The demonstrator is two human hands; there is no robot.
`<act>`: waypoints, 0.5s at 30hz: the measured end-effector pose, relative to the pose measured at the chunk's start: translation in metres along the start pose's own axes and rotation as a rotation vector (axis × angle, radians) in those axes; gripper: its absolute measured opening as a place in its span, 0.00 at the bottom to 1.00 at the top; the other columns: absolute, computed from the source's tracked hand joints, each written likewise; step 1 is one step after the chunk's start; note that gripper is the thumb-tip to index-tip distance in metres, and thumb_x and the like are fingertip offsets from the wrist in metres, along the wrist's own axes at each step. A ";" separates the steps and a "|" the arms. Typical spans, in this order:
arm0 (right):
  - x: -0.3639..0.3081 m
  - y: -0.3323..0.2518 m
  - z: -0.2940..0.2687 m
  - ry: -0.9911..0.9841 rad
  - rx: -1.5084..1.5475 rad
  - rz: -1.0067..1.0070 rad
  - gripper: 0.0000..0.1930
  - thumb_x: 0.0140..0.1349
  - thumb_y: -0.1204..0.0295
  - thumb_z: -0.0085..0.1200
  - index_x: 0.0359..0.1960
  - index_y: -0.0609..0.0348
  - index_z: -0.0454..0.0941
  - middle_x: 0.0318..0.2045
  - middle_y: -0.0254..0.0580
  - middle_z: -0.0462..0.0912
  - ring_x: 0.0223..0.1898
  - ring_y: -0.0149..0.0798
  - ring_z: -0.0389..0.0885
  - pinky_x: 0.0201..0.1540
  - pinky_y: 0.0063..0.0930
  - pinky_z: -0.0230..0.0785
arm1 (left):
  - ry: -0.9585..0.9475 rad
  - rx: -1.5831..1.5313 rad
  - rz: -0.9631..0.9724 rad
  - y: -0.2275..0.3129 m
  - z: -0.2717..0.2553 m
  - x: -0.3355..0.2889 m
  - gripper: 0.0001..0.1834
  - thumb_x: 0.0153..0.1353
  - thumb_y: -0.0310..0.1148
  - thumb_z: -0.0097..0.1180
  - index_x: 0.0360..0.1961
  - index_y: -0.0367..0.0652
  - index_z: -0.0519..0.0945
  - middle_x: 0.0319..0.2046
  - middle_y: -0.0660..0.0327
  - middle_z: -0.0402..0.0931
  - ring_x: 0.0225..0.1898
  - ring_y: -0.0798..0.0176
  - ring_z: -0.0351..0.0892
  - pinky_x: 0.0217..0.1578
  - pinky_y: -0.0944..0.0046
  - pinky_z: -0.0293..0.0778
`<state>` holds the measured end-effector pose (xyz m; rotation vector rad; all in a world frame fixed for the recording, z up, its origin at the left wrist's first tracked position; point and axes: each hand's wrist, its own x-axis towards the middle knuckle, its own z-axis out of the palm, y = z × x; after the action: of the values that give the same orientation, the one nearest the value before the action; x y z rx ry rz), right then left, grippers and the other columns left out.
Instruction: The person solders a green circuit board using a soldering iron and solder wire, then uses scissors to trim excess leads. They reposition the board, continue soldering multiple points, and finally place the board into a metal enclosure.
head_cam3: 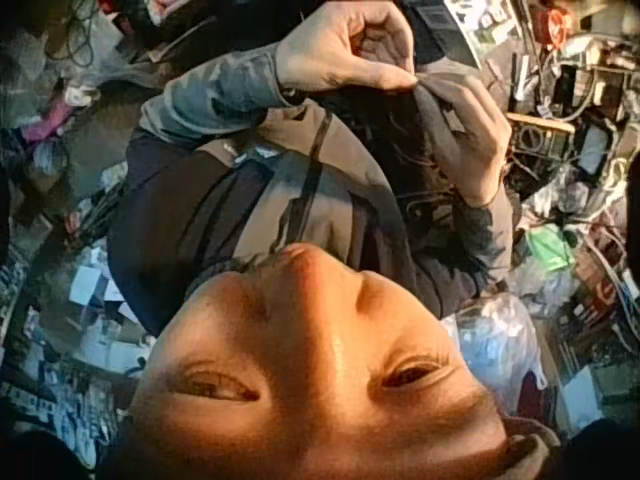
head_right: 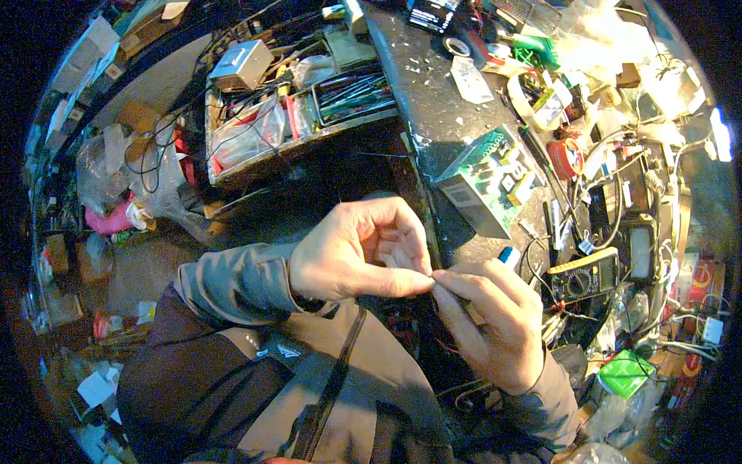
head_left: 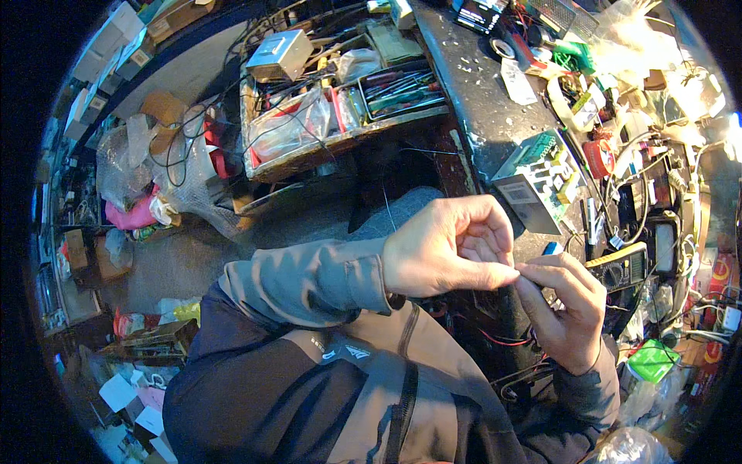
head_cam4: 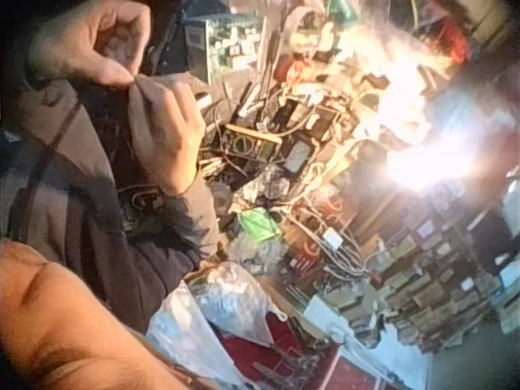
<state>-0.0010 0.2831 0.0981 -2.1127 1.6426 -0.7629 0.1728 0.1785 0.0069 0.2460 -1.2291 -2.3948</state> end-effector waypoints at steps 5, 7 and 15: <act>-0.011 -0.006 0.003 -0.021 0.049 0.097 0.08 0.54 0.83 0.64 0.36 0.65 0.81 0.30 0.47 0.84 0.30 0.43 0.84 0.34 0.29 0.75 | -0.075 0.608 0.387 -0.006 -0.001 -0.005 0.10 0.60 0.31 0.67 0.39 0.38 0.81 0.35 0.59 0.81 0.37 0.65 0.81 0.38 0.66 0.76; -0.012 -0.005 0.002 -0.061 0.083 0.134 0.08 0.54 0.83 0.64 0.36 0.65 0.81 0.30 0.47 0.84 0.30 0.43 0.84 0.33 0.29 0.75 | -0.104 0.703 0.459 -0.010 0.001 -0.006 0.08 0.62 0.30 0.63 0.38 0.37 0.80 0.33 0.55 0.79 0.35 0.56 0.81 0.38 0.62 0.76; -0.013 -0.005 -0.004 -0.168 0.230 0.172 0.07 0.55 0.83 0.63 0.36 0.66 0.81 0.30 0.48 0.84 0.30 0.43 0.84 0.34 0.29 0.75 | -0.182 0.633 0.461 -0.017 0.000 -0.008 0.09 0.61 0.31 0.62 0.38 0.38 0.77 0.33 0.53 0.76 0.35 0.48 0.79 0.37 0.57 0.74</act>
<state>-0.0017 0.2973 0.1014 -1.7995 1.5427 -0.6653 0.1745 0.1909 -0.0068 -0.0715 -1.8701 -1.6190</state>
